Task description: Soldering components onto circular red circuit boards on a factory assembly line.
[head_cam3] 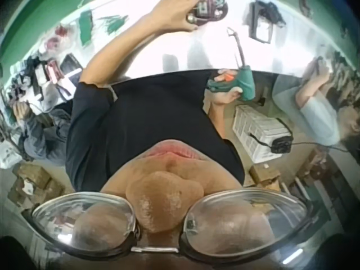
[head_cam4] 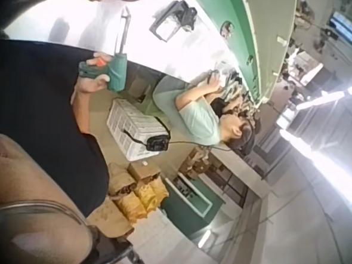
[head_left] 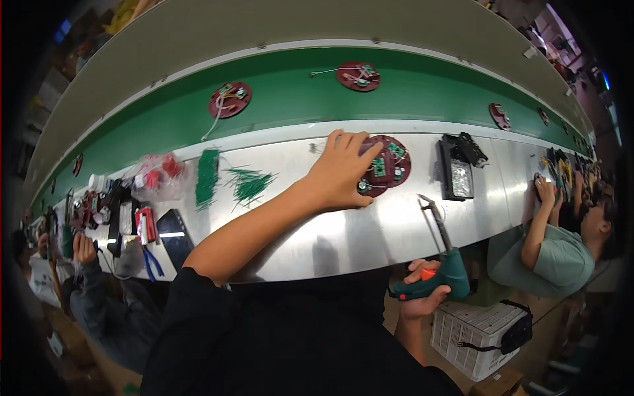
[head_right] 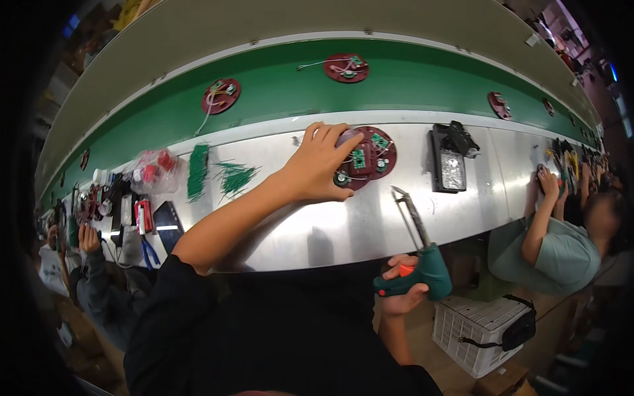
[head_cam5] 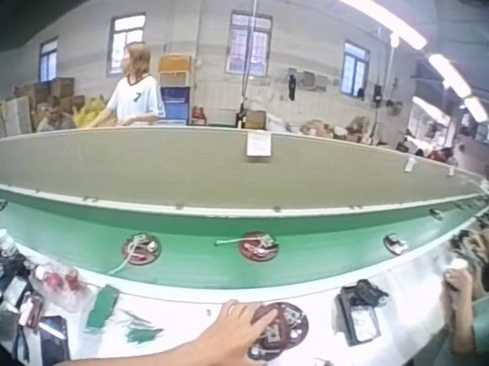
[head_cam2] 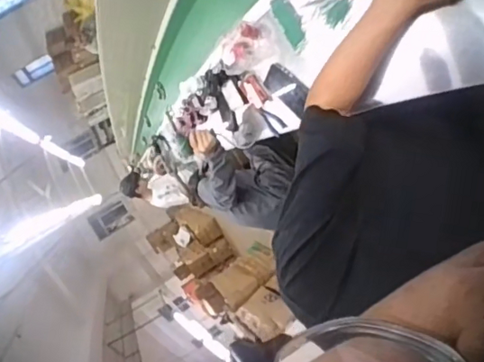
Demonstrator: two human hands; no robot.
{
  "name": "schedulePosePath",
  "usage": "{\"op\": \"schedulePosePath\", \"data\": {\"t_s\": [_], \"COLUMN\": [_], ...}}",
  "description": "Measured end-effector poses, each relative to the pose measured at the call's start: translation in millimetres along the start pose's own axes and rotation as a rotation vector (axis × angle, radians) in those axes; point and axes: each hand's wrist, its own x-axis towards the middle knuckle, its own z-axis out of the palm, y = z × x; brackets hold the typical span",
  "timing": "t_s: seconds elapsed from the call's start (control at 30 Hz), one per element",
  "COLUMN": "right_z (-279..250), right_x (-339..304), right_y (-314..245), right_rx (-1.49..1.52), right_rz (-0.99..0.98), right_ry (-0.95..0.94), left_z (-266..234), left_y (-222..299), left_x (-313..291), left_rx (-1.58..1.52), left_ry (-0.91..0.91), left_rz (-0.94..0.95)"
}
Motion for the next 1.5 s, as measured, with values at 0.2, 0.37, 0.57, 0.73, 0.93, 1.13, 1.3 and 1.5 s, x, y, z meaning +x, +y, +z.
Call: {"op": "schedulePosePath", "data": {"t_s": [0.2,0.37,0.57,0.73,0.93,1.13,1.3,1.5], "right_z": [-2,30,80,111,124,119,113,101], "right_x": [8,4,-4,-6,-7,-2,2,-1], "right_y": [3,11,4,7,8,9,11,8], "right_rx": [0.072,0.168,0.154,0.128,0.093,0.098,0.08,0.042], "right_rz": [0.04,0.216,0.541,0.563,0.508,0.491,0.482,0.452], "right_ry": [-0.042,-0.228,-0.422,-0.474,-0.425,-0.414,-0.383,-0.391], "left_z": [-66,-71,-53,-73,-77,-82,-83,-75], "left_y": [52,78,86,77,3,-34,-40,-42], "left_x": [-81,-151,-188,-188,-186,-182,-181,-175], "left_rx": [-0.217,-0.123,0.051,-0.021,0.095,0.123,0.086,0.202], "left_ry": [-0.007,-0.075,0.05,0.032,0.367,0.213,0.127,0.037], "left_rz": [-0.174,-0.458,-0.735,-0.782,-0.544,-0.421,-0.448,-0.378]}}
